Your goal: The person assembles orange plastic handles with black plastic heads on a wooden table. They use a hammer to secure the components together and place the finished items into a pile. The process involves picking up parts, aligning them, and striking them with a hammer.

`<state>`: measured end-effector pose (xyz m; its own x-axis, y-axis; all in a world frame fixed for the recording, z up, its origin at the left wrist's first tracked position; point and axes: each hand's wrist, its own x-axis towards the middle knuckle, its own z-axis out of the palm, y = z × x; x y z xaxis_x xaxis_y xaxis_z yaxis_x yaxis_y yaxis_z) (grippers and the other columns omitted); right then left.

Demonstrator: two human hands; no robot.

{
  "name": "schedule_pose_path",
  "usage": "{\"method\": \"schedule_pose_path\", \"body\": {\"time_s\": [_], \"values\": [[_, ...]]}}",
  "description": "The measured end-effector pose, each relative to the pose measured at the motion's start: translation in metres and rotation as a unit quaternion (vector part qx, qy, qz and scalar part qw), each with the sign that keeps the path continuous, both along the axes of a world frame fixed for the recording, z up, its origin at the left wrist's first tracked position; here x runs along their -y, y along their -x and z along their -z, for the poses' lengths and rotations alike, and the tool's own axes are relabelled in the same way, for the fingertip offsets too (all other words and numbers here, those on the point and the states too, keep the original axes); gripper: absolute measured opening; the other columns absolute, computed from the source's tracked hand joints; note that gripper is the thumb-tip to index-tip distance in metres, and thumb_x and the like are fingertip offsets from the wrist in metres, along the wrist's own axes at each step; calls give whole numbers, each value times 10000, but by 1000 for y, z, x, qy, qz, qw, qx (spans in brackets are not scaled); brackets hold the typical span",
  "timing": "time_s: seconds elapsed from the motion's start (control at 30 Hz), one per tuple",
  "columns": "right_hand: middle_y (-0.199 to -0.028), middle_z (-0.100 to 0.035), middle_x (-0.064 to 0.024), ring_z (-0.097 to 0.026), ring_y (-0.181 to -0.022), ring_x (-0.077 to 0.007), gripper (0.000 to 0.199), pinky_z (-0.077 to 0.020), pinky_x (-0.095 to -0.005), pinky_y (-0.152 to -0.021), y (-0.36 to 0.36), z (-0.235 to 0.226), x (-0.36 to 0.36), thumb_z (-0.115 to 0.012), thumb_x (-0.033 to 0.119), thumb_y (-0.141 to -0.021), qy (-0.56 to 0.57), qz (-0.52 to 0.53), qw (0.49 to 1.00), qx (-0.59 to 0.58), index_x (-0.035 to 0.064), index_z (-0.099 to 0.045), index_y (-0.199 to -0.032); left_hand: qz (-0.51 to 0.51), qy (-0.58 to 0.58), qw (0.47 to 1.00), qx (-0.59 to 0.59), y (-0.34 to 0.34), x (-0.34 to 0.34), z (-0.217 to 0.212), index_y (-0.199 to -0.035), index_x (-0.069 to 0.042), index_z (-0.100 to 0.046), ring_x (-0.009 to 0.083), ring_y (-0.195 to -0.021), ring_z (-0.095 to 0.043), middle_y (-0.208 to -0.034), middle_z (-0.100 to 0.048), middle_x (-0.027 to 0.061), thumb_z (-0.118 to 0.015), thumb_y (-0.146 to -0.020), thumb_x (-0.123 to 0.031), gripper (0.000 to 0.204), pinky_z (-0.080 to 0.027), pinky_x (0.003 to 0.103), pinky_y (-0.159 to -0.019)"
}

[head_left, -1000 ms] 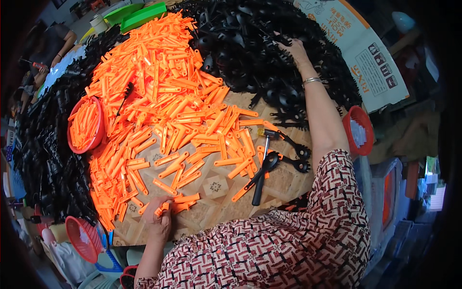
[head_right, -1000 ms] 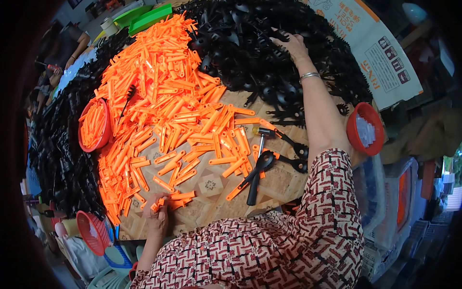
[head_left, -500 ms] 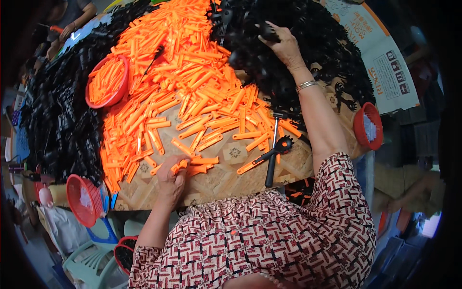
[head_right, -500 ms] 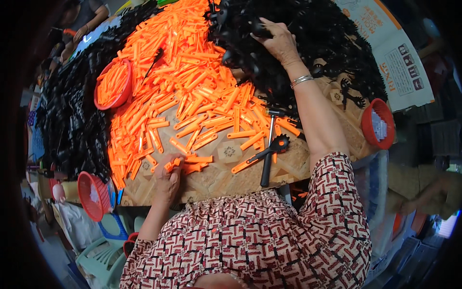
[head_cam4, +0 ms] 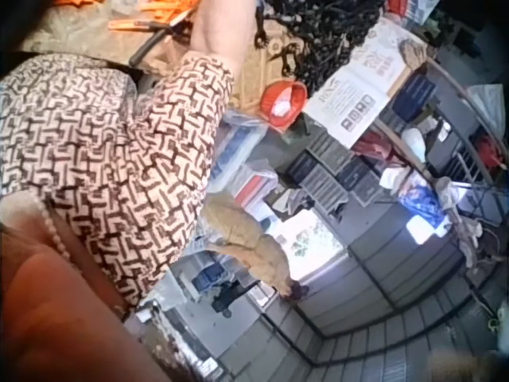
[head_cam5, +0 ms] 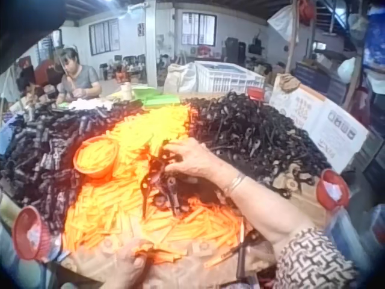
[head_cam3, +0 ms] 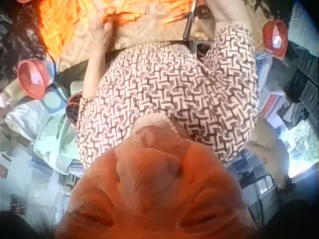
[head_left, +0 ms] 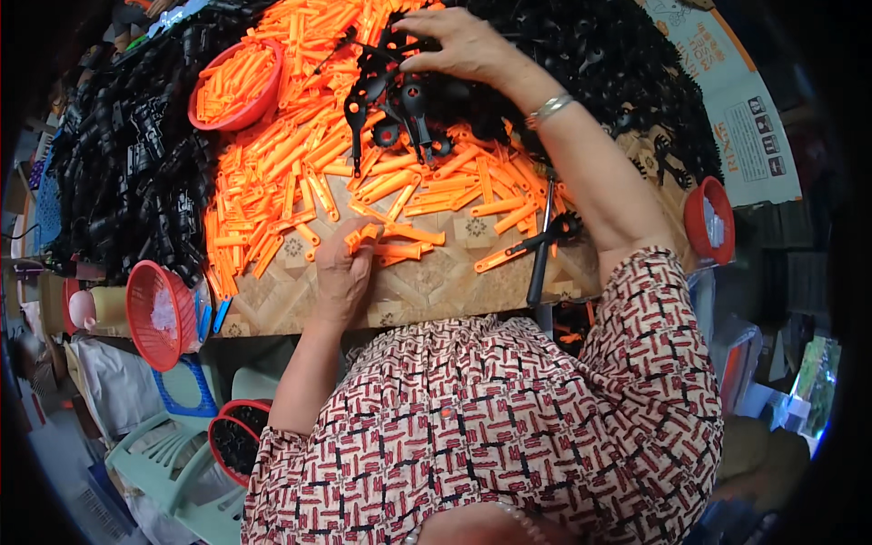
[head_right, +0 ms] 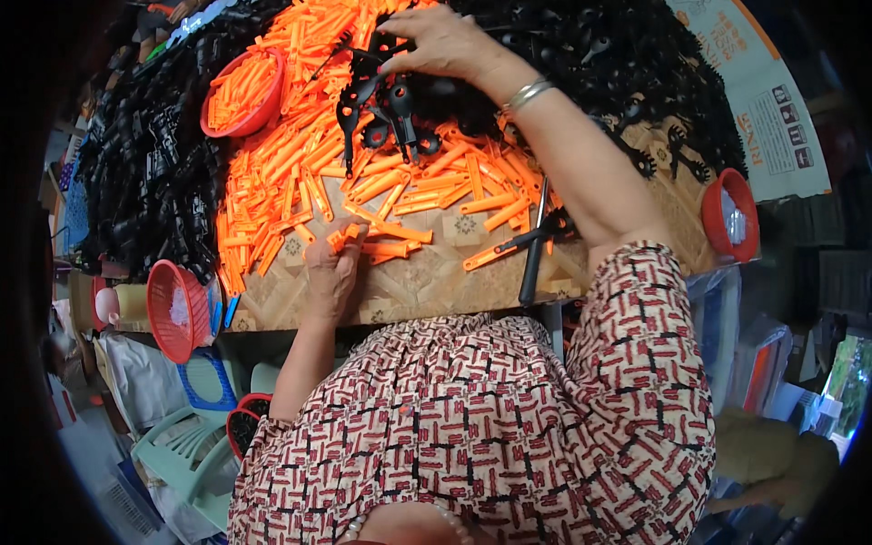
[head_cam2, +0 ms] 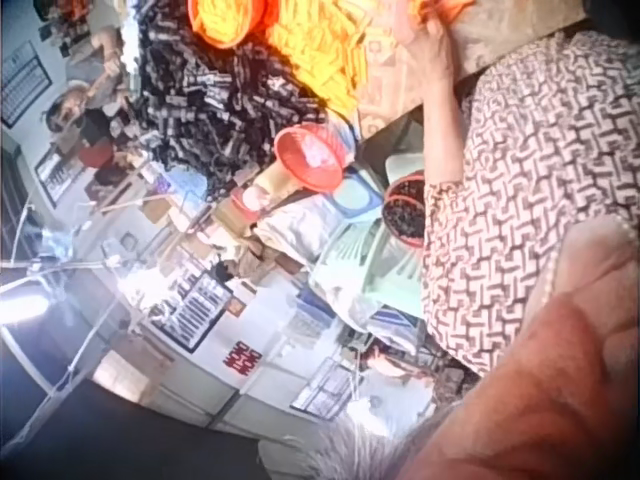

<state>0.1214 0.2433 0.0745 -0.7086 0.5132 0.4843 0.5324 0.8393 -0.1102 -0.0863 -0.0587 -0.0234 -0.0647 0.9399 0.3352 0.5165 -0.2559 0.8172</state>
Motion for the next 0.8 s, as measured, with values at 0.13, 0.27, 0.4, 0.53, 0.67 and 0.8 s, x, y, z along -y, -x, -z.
{"method": "schedule_pose_path", "body": {"time_s": [0.13, 0.27, 0.4, 0.53, 0.67, 0.8], "values": [[-1335, -660, -171, -618, -1241, -316, 511, -497, -407, -1049, -64, -20, 39, -775, 369, -864, -9, 58, 998, -10, 71, -702, -1272, -26, 58, 996, 70, -4, 4, -7, -1135, -48, -631, 95, -753, -599, -819, -638, 43, -668, -1006, -96, 142, -483, 260, -685], [-1211, -699, -36, -637, -1129, -248, 293, -506, -393, -939, -70, 2, 95, -783, 205, -822, -75, 29, 996, -31, 115, -747, -1098, -69, 79, 985, 136, -4, 5, -1, -1124, -57, -556, 186, -653, -591, -741, -589, 107, -666, -1013, -142, 177, -472, 340, -614], [-1247, -645, -33, -561, -1228, -235, 344, -429, -390, -1013, -33, 21, 132, -678, 50, -834, -159, -41, 985, 49, 138, -685, -1166, -42, 117, 978, 166, 2, 4, -1, -1041, -21, -648, 134, -639, -568, -750, -612, 46, -623, -1047, -192, 173, -457, 281, -600], [-1287, -620, -20, -521, -1262, -215, 308, -385, -445, -1052, -10, 39, 118, -647, 109, -866, -185, -51, 976, 102, 154, -674, -1170, -16, 205, 903, 377, 2, 4, -25, -1148, -6, -680, 71, -673, -567, -844, -669, 18, -632, -1043, -204, 229, -420, 202, -572], [-1211, -664, 11, -559, -1213, -193, 254, -390, -435, -1045, -7, 54, 102, -656, 157, -869, -225, -59, 971, 46, 157, -704, -1119, 38, 236, 789, 566, 9, 0, -30, -1257, -3, -626, 149, -723, -624, -958, -699, 94, -654, -1024, -199, 306, -479, 234, -578], [-1181, -717, 11, -628, -1171, -230, 245, -416, -402, -1041, -7, 34, 109, -762, 171, -864, -189, -68, 974, -106, 122, -714, -1099, 75, 268, 781, 559, 6, 4, -30, -1304, -14, -603, 150, -733, -639, -953, -695, 89, -655, -1025, -175, 327, -512, 229, -590]]}}
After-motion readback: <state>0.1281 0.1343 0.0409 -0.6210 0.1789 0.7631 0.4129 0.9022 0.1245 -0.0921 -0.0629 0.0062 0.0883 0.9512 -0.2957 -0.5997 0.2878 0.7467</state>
